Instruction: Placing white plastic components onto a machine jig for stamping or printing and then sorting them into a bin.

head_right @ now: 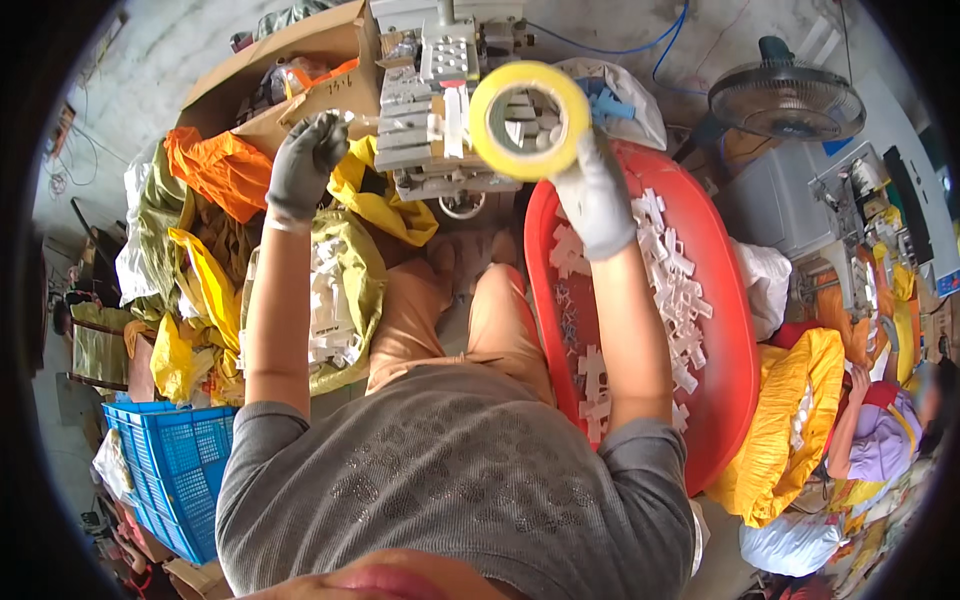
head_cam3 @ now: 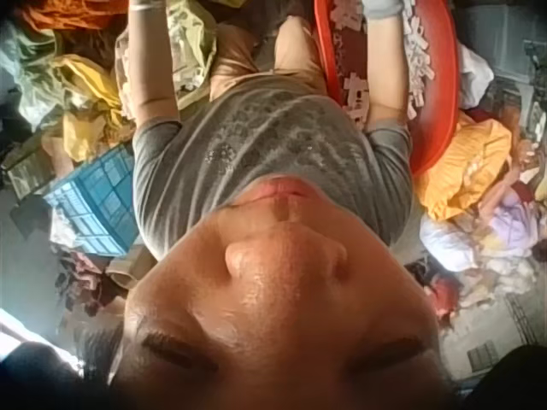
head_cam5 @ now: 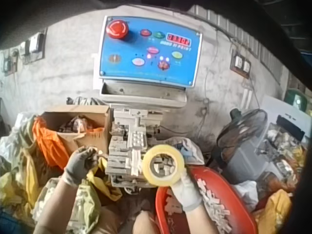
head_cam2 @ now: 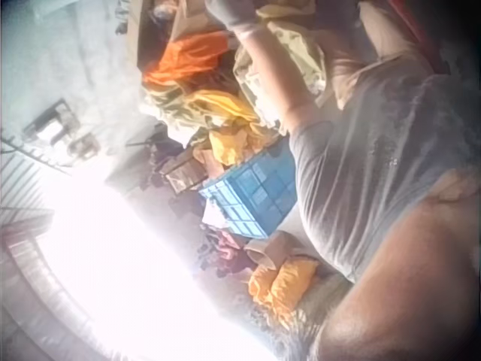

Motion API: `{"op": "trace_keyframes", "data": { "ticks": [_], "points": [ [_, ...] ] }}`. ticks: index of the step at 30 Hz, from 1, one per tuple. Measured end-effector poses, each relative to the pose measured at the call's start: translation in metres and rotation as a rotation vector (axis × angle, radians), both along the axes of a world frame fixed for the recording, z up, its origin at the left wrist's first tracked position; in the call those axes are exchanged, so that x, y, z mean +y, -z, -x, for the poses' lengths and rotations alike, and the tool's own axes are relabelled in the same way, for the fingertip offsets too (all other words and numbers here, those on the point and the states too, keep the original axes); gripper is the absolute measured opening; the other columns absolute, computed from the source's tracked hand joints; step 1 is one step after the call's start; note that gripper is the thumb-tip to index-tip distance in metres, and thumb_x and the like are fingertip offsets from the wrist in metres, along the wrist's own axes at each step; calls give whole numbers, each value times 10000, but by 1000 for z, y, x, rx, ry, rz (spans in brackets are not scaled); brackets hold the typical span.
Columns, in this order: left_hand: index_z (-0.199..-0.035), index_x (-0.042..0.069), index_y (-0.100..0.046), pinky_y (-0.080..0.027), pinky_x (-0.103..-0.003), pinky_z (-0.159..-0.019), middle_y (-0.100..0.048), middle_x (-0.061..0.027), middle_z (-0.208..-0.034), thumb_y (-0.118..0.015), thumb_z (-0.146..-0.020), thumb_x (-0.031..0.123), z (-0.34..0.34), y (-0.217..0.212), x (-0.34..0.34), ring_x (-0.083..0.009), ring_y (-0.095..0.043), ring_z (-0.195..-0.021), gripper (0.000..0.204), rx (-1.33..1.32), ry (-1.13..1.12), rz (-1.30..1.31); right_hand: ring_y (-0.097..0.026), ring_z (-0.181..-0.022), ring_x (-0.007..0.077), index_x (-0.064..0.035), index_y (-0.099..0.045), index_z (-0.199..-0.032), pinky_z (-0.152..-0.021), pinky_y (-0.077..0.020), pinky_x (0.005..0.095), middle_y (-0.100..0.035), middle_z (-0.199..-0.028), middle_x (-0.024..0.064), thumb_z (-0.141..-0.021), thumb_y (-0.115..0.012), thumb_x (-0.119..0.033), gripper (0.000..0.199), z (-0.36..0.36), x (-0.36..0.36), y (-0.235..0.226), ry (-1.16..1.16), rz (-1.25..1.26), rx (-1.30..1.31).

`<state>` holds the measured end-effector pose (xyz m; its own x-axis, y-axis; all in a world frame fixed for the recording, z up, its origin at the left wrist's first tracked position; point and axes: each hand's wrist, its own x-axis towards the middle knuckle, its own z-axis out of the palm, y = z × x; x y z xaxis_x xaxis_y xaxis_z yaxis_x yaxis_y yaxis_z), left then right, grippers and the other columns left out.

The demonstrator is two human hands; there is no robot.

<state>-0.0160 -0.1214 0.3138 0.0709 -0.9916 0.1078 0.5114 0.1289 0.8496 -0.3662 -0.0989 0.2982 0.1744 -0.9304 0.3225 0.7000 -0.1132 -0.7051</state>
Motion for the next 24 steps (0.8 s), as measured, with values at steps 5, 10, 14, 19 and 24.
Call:
{"op": "trace_keyframes", "data": {
  "ticks": [5, 10, 14, 19, 24],
  "points": [
    [-1061, 37, -570, -521, -244, -689, -623, -30, -922, -495, -939, 137, 23, -83, 40, -104, -597, -783, 175, -43, 152, 345, -436, -1205, 234, 2, -408, -1285, -1027, -326, 362, -500, -1238, 117, -834, -654, -369, 633, -14, 64, -77, 357, 680, 865],
    [-1296, -42, -380, -421, -424, -965, -433, -251, -1327, -537, -910, 271, 51, -172, 114, -349, -497, -1165, 521, 7, 366, 1004, -567, -992, 230, -45, -498, -1189, -855, -434, 351, -561, -1186, 144, -821, -646, -189, 422, -27, 70, -199, 1160, 1158, 821],
    [-1204, -11, -499, -466, -424, -910, -522, -242, -1230, -591, -876, 331, 34, -146, 131, -326, -551, -1104, 483, -56, 100, 1036, -571, -930, 252, -34, -528, -1130, -795, -458, 316, -571, -1075, 134, -785, -622, -58, 358, -33, 44, -335, 1560, 1451, 915],
    [-1091, -61, -565, -480, -334, -869, -638, -147, -1051, -560, -915, 271, 30, -100, 131, -214, -627, -947, 376, -352, 202, 578, -527, -1079, 339, -48, -522, -1183, -927, -421, 393, -559, -1145, 187, -813, -591, -137, 387, -46, -10, -409, 1279, 1163, 1975],
    [-1086, -42, -565, -481, -321, -852, -638, -136, -1046, -536, -933, 279, -1, -55, 124, -193, -620, -932, 356, -304, 115, 447, -507, -1099, 341, -87, -559, -1193, -925, -413, 406, -567, -1147, 160, -849, -500, -126, 351, -46, -6, -365, 1433, 1636, 1140]
  ]
}}
